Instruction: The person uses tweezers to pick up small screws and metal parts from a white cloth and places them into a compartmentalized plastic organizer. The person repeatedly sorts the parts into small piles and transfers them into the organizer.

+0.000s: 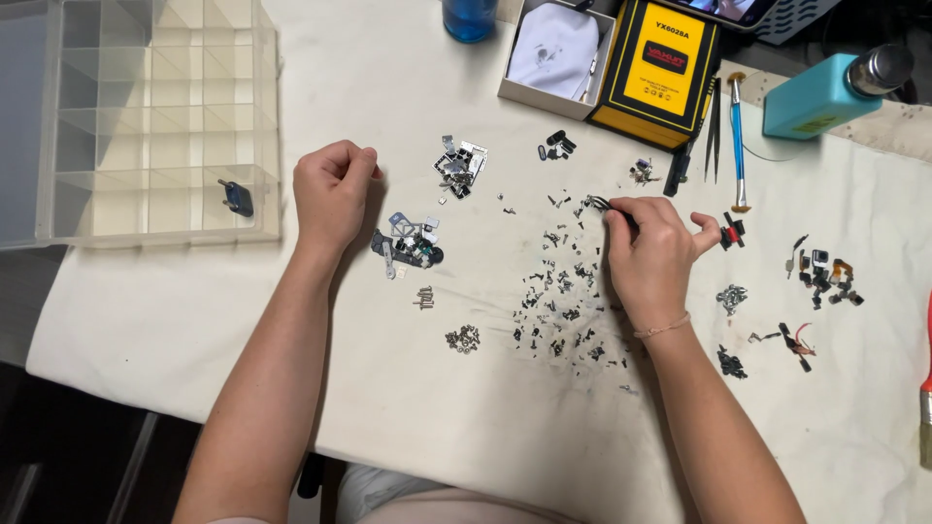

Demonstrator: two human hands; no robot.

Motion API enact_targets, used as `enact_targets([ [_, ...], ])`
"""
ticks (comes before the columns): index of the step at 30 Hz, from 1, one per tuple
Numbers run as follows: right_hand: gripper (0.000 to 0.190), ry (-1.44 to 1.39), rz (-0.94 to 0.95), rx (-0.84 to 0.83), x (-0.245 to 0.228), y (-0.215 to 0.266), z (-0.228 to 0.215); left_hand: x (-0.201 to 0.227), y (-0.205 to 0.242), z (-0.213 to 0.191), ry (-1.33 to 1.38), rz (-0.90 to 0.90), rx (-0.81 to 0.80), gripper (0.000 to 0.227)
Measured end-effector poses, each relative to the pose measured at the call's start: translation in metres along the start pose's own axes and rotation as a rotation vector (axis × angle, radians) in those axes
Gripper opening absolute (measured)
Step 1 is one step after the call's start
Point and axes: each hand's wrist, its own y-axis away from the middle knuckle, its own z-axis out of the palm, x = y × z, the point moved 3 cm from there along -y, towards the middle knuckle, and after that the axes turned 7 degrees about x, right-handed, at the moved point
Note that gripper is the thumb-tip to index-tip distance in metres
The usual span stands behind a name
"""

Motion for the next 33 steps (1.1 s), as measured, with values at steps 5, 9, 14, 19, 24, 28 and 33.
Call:
enact_targets([
  [5,0.009,0.025,0.025,-0.026,0.000,0.006,0.000,0.003,0.001,0.000,0.003,0.002,-0.005,0.030],
  [9,0.010,0.051,0.023,-0.042,-0.003,0.009,0.009,0.004,0.002,-0.001,0.004,-0.002,-0.007,0.030],
  [14,0.008,0.058,0.042,-0.032,0.000,0.008,0.012,0.003,0.003,-0.002,0.005,-0.005,-0.009,0.030],
  [19,0.009,0.018,0.075,0.032,0.007,0.018,-0.022,0.004,0.003,-0.002,0.001,-0.002,-0.014,0.032],
  [24,0.014,-0.400,0.320,0.101,0.047,0.067,-0.083,0.002,0.002,-0.001,-0.013,-0.002,-0.012,0.032],
  [28,0.005,0.061,0.275,0.197,0.070,0.126,-0.118,0.000,0.002,-0.001,0.013,-0.024,-0.018,0.031],
  [33,0.005,0.283,0.099,0.090,0.063,0.165,-0.141,-0.009,0.003,-0.002,0.017,0.010,0.003,0.028],
])
